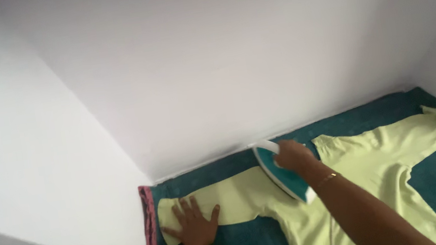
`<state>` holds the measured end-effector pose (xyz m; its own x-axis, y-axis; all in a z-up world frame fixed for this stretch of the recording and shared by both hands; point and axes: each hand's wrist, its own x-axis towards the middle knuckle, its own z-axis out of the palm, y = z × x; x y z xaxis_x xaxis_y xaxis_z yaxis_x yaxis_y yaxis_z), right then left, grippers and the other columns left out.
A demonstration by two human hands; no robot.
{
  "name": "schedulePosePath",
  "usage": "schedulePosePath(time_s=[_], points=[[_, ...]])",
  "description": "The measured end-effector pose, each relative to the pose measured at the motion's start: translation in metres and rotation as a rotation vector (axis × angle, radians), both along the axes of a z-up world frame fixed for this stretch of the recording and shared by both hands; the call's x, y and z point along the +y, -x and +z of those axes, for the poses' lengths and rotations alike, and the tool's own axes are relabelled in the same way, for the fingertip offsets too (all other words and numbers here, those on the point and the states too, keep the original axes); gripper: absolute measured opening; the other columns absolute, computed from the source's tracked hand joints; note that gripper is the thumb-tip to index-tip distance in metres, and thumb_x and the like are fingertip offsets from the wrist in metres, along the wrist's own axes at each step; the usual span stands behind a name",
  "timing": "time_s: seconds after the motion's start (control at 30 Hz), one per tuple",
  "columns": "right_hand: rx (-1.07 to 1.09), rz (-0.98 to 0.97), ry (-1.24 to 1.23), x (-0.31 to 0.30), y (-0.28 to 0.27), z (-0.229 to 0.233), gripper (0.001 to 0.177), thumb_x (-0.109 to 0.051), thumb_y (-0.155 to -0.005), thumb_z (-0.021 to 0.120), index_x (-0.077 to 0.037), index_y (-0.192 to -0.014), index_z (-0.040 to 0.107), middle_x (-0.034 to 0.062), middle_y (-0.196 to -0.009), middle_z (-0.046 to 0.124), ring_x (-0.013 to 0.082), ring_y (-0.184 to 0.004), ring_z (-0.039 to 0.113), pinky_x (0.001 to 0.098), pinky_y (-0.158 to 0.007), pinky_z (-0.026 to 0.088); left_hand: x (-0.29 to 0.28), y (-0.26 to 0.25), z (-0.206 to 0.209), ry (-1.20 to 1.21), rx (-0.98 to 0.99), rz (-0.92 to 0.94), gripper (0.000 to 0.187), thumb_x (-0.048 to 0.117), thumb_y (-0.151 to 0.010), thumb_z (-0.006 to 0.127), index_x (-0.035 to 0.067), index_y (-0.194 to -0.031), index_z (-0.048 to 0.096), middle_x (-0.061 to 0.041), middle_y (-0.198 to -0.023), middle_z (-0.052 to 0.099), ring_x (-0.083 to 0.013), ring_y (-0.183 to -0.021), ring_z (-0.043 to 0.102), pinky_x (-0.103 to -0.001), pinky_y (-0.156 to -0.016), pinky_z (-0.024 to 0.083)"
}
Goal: The person irons a light green long-sleeved top on a green mat, smoothing the fabric and moving the iron across the body and sleeves. After ironing, the person lifts the top and hangs it on a wall-mounted clothing rack among other garments.
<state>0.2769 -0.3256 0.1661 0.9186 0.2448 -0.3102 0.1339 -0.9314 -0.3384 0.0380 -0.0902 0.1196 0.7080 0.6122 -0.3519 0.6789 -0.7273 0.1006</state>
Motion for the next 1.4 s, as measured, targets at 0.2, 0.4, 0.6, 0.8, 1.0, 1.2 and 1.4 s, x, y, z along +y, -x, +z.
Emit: schedulePosePath(time_s=[0.2, 0.4, 0.6, 0.8, 1.0, 1.2, 1.4], points=[[-0.115, 0.074, 0.127, -0.074, 0.012, -0.003, 0.039, -0.036, -0.093, 0.067, -0.009, -0.121, 0.064, 0.0180, -0.115, 0.072, 0.0375, -0.109, 0.070, 0.0498, -0.097, 0.056, -0.119, -0.097, -0.046, 0.132, -0.772, -0.170, 0.089, 0.060, -0.098, 0.045, -0.002, -0.160, 0.026, -0.028, -0.166, 0.006, -0.0511, -0.151, 0.002, -0.064, -0.118, 0.002], [0.121, -0.096, 0.192, -0.144, 0.074, 0.017, 0.042, -0.040, -0.098, 0.062, -0.009, -0.126, 0.058, 0.0181, -0.109, 0.075, 0.0333, -0.099, 0.078, 0.0452, -0.090, 0.063, -0.186, -0.082, -0.056, 0.071, -0.589, -0.448, 0.089, 0.064, -0.096, 0.048, 0.001, -0.156, 0.028, -0.027, -0.165, 0.014, -0.0468, -0.153, 0.005, -0.069, -0.117, -0.001], [-0.013, -0.132, 0.083, -0.142, 0.034, 0.007, 0.037, -0.035, -0.095, 0.065, -0.004, -0.117, 0.064, 0.0199, -0.108, 0.075, 0.0361, -0.100, 0.076, 0.0474, -0.089, 0.062, -0.187, -0.078, -0.012, 0.090, -0.439, -0.464, 0.119, 0.085, -0.081, 0.051, 0.000, -0.158, 0.020, -0.028, -0.165, 0.009, -0.0458, -0.153, -0.002, -0.068, -0.117, -0.006], [-0.001, 0.013, 0.047, -0.156, 0.002, -0.006, 0.032, -0.028, -0.093, 0.066, -0.003, -0.113, 0.067, 0.0184, -0.102, 0.079, 0.0296, -0.091, 0.080, 0.0419, -0.084, 0.065, -0.186, -0.076, 0.002, 0.154, -0.374, -0.460, 0.133, 0.090, -0.071, 0.060, 0.000, -0.160, 0.017, -0.027, -0.168, 0.005, -0.0460, -0.155, -0.006, -0.069, -0.117, -0.009], [0.235, -0.115, 0.145, -0.190, 0.024, 0.015, 0.036, -0.032, -0.097, 0.065, -0.007, -0.123, 0.064, 0.0152, -0.103, 0.079, 0.0257, -0.083, 0.080, 0.0409, -0.080, 0.067, -0.186, -0.076, 0.017, 0.178, -0.317, -0.444, 0.135, 0.084, -0.069, 0.066, 0.000, -0.160, 0.014, -0.027, -0.169, -0.001, -0.0463, -0.155, -0.012, -0.072, -0.115, -0.012], [-0.041, -0.011, 0.092, -0.145, -0.017, 0.014, 0.036, -0.027, -0.088, 0.072, -0.004, -0.115, 0.070, 0.0204, -0.105, 0.076, 0.0334, -0.094, 0.075, 0.0447, -0.084, 0.061, -0.218, -0.125, 0.005, 0.156, -0.110, -0.371, 0.114, 0.073, -0.089, 0.057, -0.004, -0.162, 0.013, -0.027, -0.171, -0.001, -0.0514, -0.155, -0.010, -0.071, -0.118, -0.008], [0.049, -0.076, 0.184, -0.183, 0.023, 0.013, 0.039, -0.034, -0.094, 0.066, -0.006, -0.122, 0.066, 0.0187, -0.109, 0.076, 0.0293, -0.098, 0.078, 0.0415, -0.089, 0.064, -0.260, -0.159, -0.066, 0.095, -0.632, -0.518, 0.075, 0.047, -0.105, 0.041, 0.004, -0.162, 0.020, -0.018, -0.172, 0.012, -0.0410, -0.157, 0.003, -0.066, -0.120, -0.003]])
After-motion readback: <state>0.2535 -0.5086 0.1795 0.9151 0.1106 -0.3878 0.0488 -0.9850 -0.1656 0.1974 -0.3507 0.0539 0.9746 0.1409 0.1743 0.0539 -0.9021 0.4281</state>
